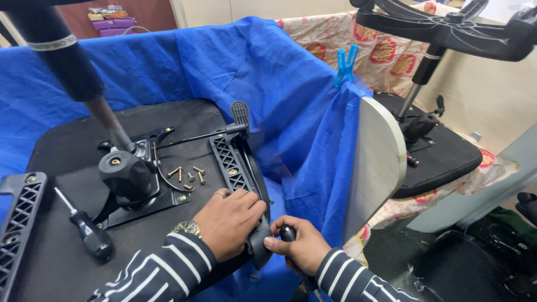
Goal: The person uses a screwdriver to tighten screws into a black plastic chair base, securing a side rail and stabilizing the central column. The person repeatedly aligns and fastens screws at multiple points on the base while holding the frame steady.
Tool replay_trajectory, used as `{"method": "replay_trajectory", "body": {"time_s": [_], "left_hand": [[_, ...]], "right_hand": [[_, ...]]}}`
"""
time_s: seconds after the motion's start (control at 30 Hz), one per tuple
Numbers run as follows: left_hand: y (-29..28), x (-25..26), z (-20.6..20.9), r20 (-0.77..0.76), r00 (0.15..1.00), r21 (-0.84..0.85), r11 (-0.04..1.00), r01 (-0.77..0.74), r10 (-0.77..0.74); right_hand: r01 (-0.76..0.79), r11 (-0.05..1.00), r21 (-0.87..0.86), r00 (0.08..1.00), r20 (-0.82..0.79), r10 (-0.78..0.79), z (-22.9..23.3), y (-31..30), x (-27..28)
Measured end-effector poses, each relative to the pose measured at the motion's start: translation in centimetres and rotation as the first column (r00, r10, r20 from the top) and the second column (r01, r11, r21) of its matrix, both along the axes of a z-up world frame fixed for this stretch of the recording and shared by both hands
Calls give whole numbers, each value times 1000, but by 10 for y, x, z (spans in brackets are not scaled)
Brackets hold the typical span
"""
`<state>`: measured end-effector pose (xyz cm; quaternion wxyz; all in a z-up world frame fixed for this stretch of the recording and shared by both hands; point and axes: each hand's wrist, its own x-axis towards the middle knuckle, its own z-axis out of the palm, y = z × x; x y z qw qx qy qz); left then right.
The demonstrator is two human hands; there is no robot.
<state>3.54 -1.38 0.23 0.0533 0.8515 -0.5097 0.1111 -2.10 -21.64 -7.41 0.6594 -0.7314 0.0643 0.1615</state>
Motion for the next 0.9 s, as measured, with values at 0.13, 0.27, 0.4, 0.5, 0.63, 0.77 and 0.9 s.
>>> {"method": "replay_trajectory", "body": {"time_s": [0.13,0.27,0.4,0.5,0.63,0.77,0.9], "left_hand": [[1,11,1,-8,1000,102,995,10,-9],[-5,15,-3,67,997,127,992,18,-26],[-6,8,-8,15,998,40,997,-65,64],[5,9,-8,-68,994,-30,996,79,-81],[16,16,-7,-61,979,-73,979,189,-193],[13,22,-9,-67,982,-31,984,175,-177],[13,28,-9,-91,986,-38,990,139,-142]], "right_hand": [[-14,999,51,1000,0,14,1,-1,2],[16,998,63,1000,-22,-15,3,1,0],[39,997,61,999,-37,-36,9,4,-3],[58,998,41,997,-59,-55,13,5,-5],[54,998,28,996,-76,-52,15,7,-5],[56,998,16,996,-76,-55,13,7,-3],[18,1000,23,998,-56,-17,10,4,1]]}}
